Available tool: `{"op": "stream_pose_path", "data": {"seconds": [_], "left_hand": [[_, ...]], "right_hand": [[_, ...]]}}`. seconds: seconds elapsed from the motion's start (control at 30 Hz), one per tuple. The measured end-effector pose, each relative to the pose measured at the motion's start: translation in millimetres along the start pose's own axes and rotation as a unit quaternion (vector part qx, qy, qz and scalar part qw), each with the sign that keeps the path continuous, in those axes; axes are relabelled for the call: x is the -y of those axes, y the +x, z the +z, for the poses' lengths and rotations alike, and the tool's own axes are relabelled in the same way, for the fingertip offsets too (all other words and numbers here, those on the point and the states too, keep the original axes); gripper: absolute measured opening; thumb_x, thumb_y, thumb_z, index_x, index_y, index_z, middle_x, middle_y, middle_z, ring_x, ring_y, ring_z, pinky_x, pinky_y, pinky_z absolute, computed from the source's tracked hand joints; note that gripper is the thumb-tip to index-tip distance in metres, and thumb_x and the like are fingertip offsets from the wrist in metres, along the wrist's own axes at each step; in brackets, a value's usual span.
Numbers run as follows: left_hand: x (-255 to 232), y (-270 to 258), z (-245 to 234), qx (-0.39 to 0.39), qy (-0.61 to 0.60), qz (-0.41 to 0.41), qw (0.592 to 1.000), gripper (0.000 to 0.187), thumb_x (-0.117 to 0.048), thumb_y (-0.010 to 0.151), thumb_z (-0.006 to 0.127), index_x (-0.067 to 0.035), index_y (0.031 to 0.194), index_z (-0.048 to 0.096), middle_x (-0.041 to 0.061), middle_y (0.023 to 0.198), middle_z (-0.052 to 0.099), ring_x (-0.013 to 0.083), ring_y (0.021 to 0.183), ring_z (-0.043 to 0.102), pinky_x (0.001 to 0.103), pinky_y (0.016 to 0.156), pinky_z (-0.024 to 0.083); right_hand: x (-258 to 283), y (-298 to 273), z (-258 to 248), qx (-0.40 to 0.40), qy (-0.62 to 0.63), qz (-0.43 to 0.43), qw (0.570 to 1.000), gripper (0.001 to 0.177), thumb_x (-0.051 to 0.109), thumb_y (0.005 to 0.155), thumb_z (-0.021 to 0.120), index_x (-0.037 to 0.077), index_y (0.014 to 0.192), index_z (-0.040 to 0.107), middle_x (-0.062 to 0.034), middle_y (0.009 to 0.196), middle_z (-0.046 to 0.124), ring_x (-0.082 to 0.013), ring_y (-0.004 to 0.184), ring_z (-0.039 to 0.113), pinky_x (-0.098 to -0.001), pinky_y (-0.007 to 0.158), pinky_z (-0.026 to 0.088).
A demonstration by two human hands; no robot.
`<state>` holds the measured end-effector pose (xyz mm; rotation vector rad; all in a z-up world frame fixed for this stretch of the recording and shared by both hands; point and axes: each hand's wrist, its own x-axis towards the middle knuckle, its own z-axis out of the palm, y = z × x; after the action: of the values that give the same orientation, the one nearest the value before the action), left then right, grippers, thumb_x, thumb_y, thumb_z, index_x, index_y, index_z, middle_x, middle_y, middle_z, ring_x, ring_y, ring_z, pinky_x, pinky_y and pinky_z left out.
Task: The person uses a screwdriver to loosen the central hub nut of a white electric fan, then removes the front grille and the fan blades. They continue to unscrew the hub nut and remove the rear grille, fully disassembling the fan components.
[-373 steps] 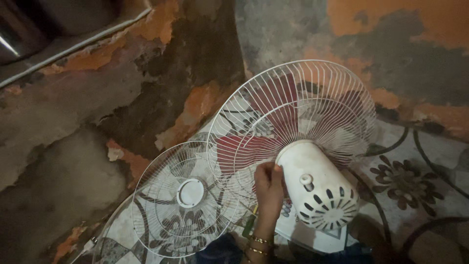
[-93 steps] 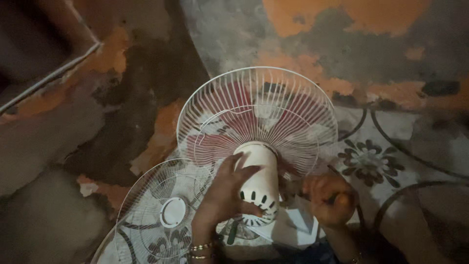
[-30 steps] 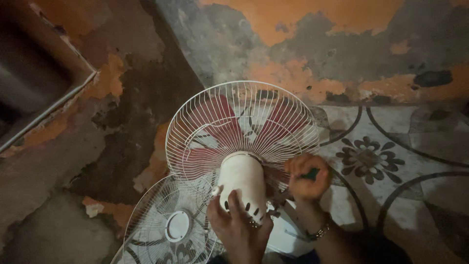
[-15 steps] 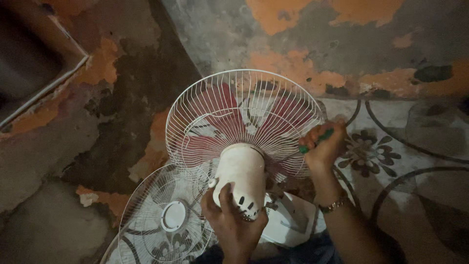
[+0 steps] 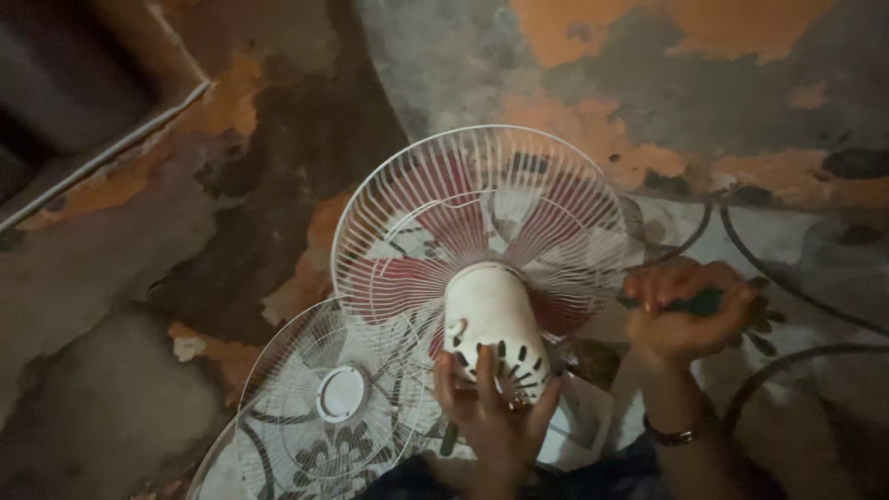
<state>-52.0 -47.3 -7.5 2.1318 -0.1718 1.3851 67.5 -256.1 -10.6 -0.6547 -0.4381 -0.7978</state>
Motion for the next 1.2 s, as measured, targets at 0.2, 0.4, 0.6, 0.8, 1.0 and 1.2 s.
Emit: {"op": "stream_pose_path", "data": {"seconds": [0.2,0.4,0.6,0.8,1.0,1.2], "left_hand": [[-4.6,0.3,-3.6,0.053,0.048,-0.018,0.997,0.1,-0.054,0.069,0.088,-0.012,0.148,0.044,0.03,0.153,0.023,0.056,0.141,0.024,0.073,0.108,0.025],[-13.6,19.5,-7.2,0.15,0.124,-0.017,0.981,0.097,-0.056,0.071,0.087,-0.014,0.149,0.048,0.028,0.153,0.026,0.0571,0.14,0.021,0.08,0.101,0.016],[-10.1,25.5,-15.5,0.123,0.08,-0.001,0.989,0.084,-0.044,0.068,0.086,-0.014,0.139,0.055,0.023,0.146,0.039,0.0511,0.135,0.034,0.071,0.098,0.03],[-9.5,24.5,-19.8,0.124,0.073,0.016,0.989,0.087,-0.044,0.067,0.087,-0.012,0.141,0.054,0.024,0.146,0.039,0.0528,0.133,0.034,0.07,0.098,0.03],[-9.2,25.6,-18.6,0.142,0.08,0.008,0.987,0.086,-0.044,0.066,0.087,-0.014,0.14,0.054,0.024,0.144,0.039,0.0518,0.133,0.034,0.071,0.098,0.029],[-11.1,30.1,-15.7,0.137,0.079,0.002,0.987,0.084,-0.045,0.066,0.087,-0.015,0.137,0.056,0.022,0.144,0.039,0.0518,0.134,0.034,0.071,0.097,0.029]], "right_hand": [[-24.4,22.1,34.0,0.091,0.024,0.002,0.996,0.062,0.066,0.113,0.044,0.01,0.085,0.052,-0.0064,0.063,0.049,-0.0179,0.046,0.042,-0.0393,0.053,0.043],[-49.0,2.4,43.1,0.143,-0.01,-0.049,0.989,0.063,0.068,0.107,0.044,0.012,0.081,0.052,-0.0064,0.063,0.051,-0.0172,0.042,0.044,-0.0378,0.047,0.047],[-55.9,-1.1,38.7,0.089,0.025,-0.009,0.996,0.064,0.071,0.106,0.046,0.011,0.082,0.051,-0.0062,0.063,0.049,-0.0177,0.044,0.041,-0.0364,0.049,0.042],[-87.0,93.2,62.8,-0.07,-0.007,0.238,0.969,0.054,0.056,0.109,0.043,0.016,0.073,0.046,-0.0028,0.058,0.041,-0.017,0.047,0.037,-0.0383,0.048,0.037],[-96.1,129.5,93.8,-0.09,-0.105,0.297,0.945,0.054,0.051,0.106,0.045,0.014,0.067,0.044,-0.005,0.052,0.042,-0.0179,0.041,0.038,-0.0398,0.042,0.039],[-52.5,60.7,106.3,0.064,-0.154,0.025,0.986,0.057,0.048,0.115,0.04,0.011,0.073,0.048,-0.0076,0.055,0.043,-0.0173,0.04,0.04,-0.0388,0.041,0.038]]}}
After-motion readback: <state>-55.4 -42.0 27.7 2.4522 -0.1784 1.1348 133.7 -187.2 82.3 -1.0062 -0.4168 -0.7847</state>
